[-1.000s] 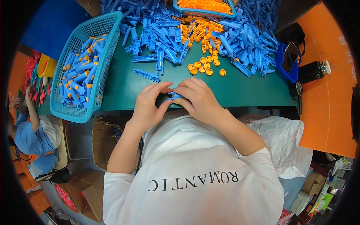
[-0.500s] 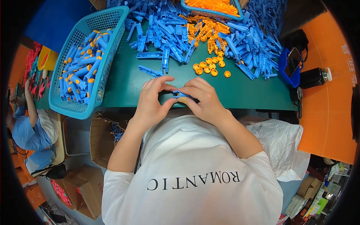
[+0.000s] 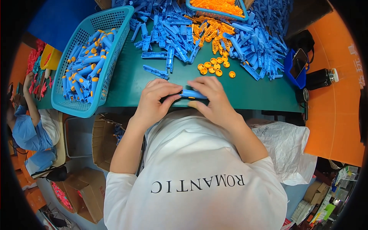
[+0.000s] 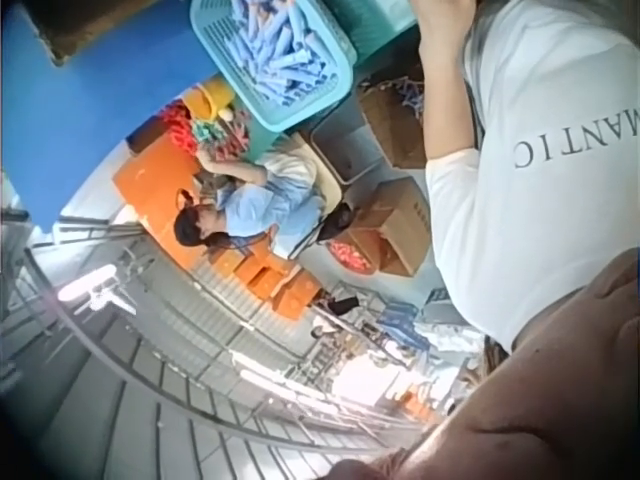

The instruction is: Assemble small plastic toy darts by manually fitting orange tips into blue cylindrical bodies.

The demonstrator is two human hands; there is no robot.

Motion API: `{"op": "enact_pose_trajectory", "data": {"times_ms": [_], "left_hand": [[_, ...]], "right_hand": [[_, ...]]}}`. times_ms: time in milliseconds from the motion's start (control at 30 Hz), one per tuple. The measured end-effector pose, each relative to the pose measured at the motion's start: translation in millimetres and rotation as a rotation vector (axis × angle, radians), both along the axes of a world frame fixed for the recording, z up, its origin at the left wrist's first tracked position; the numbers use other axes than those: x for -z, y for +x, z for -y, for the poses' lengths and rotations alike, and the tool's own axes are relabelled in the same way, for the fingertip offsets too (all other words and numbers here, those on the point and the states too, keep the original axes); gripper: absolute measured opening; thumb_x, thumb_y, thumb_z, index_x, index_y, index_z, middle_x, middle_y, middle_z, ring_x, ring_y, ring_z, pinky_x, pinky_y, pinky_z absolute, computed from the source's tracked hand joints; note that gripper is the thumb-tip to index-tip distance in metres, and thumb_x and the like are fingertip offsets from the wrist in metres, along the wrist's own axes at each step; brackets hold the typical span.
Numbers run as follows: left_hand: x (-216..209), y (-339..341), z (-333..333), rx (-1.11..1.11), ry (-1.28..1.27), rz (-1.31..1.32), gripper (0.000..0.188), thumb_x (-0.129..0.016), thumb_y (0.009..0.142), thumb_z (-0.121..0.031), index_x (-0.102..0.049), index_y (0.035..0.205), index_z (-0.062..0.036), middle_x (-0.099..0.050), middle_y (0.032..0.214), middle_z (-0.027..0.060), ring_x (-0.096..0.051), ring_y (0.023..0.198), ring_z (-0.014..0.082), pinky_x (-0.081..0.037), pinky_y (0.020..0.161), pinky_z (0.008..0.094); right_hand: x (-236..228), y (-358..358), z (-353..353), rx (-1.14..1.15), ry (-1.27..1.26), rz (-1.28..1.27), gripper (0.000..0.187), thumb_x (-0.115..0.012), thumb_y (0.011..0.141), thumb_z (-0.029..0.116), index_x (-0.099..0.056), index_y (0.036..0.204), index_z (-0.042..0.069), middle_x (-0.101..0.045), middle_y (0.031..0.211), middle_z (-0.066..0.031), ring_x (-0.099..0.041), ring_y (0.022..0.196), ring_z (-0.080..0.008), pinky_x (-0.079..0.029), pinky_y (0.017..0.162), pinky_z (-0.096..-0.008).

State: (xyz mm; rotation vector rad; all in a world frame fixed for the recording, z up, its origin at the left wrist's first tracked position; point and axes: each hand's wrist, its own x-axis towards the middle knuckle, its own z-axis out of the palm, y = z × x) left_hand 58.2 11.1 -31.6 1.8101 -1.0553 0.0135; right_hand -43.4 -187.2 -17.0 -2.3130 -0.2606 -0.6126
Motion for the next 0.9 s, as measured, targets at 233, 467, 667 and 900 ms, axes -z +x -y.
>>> {"op": "enact_pose_trajectory", "data": {"times_ms": [233, 467, 667, 900], "left_hand": [[-9, -8, 6, -0.027, 0.006, 0.048, 0.023, -0.082, 0.077, -0.006, -0.077, 0.1, -0.0052, -0.075, 0.095, 0.0104, -0.068, 0.087, 0.028, -0.052, 0.081, 0.038], [-38, -34, 13, -0.049, -0.103, -0.611, 0.016, -0.076, 0.089, -0.008, -0.069, 0.098, 0.0033, -0.073, 0.09, 0.0064, -0.068, 0.088, 0.0116, -0.053, 0.081, 0.027], [-43, -45, 13, -0.003, -0.144, -0.695, 0.015, -0.073, 0.093, -0.011, -0.068, 0.094, 0.0034, -0.073, 0.089, 0.006, -0.067, 0.085, 0.0106, -0.054, 0.081, 0.0279], [-43, -51, 20, -0.123, -0.134, -0.592, 0.018, -0.067, 0.098, -0.013, -0.068, 0.096, 0.0045, -0.073, 0.089, 0.009, -0.067, 0.084, 0.0122, -0.056, 0.081, 0.0289]], "right_hand": [[9, -14, 11, 0.013, -0.048, 0.013, 0.039, -0.078, 0.075, 0.002, -0.072, 0.113, 0.005, -0.068, 0.101, -0.0088, -0.061, 0.095, -0.0301, -0.051, 0.081, -0.0404], [-20, -10, 3, -0.078, -0.098, 0.208, 0.036, -0.078, 0.067, 0.002, -0.073, 0.103, 0.001, -0.067, 0.087, -0.01, -0.061, 0.073, -0.0276, -0.049, 0.062, -0.0371], [-16, -8, -1, -0.109, -0.042, 0.343, 0.032, -0.076, 0.062, -0.002, -0.072, 0.094, -0.003, -0.061, 0.072, -0.0102, -0.055, 0.058, -0.0246, -0.043, 0.051, -0.0352], [-10, -2, 0, -0.097, -0.053, 0.377, 0.033, -0.076, 0.06, -0.001, -0.071, 0.092, -0.003, -0.059, 0.072, -0.0096, -0.055, 0.059, -0.0243, -0.042, 0.051, -0.0351]]}}
